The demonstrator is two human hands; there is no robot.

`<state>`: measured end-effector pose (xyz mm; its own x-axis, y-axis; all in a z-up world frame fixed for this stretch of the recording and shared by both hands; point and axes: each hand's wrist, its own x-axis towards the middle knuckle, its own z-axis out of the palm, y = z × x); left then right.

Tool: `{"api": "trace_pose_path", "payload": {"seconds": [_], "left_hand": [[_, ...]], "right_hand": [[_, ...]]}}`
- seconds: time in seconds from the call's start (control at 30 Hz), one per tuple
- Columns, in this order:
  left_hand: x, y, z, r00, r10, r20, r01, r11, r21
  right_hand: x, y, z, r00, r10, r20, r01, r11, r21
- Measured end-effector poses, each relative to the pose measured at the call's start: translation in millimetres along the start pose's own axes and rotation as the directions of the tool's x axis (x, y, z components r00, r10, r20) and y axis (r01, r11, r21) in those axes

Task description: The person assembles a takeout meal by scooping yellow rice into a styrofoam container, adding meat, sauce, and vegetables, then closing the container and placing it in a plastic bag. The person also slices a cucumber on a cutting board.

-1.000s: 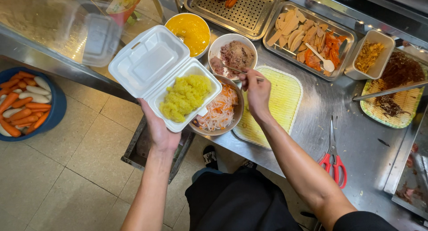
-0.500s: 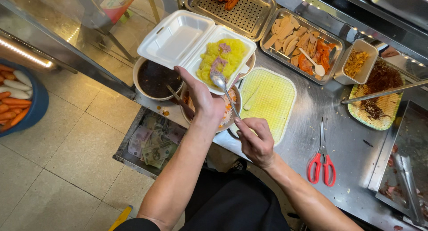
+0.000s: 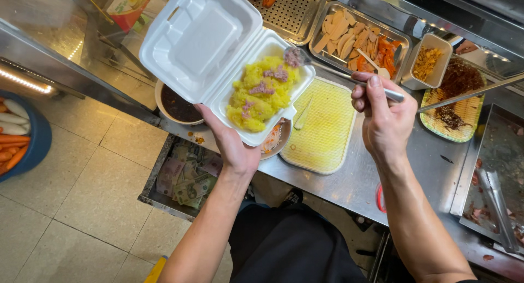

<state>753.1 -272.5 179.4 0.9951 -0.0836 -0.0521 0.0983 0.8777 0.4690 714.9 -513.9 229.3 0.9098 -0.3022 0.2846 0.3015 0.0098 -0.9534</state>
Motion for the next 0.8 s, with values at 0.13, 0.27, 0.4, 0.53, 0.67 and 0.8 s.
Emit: {"api": "trace_pose_path", "payload": {"seconds": [0.13,0.27,0.4,0.53,0.67,0.8], "left_hand": [[-1.6,0.6,-0.3,1.0,-0.003,-0.017,0.004,0.999,0.033],[7.5,3.2,-6.9,0.998,-0.057,-0.02,0.055,0.993,-0.109],[17.3,10.0,-18.2,0.998,-0.043,-0.049,0.036,0.991,-0.13],[17.9,9.4,-20.2,0.996,-0.046,-0.076,0.037,0.994,-0.106],[19.7,9.1,-15.1,0.985,-0.108,-0.135,0.09,0.987,-0.13],[28.4,16.8,-16.1,0.951,-0.244,-0.192,0.203,0.957,-0.208]], "right_hand": [[-16.8,12.3,24.1,0.899,-0.371,0.233,0.437,0.738,-0.513],[-47.5,22.7,36.5,0.774,-0.436,0.459,0.633,0.514,-0.578],[-56.4,21.0,21.5,0.701,-0.463,0.542,0.712,0.481,-0.511],[-51.1,23.7,25.3,0.818,-0.428,0.384,0.575,0.632,-0.52],[-62.1,34.2,50.3,0.761,-0.416,0.498,0.647,0.546,-0.533],[-75.6,39.5,51.8,0.668,-0.44,0.6,0.744,0.412,-0.526]]}}
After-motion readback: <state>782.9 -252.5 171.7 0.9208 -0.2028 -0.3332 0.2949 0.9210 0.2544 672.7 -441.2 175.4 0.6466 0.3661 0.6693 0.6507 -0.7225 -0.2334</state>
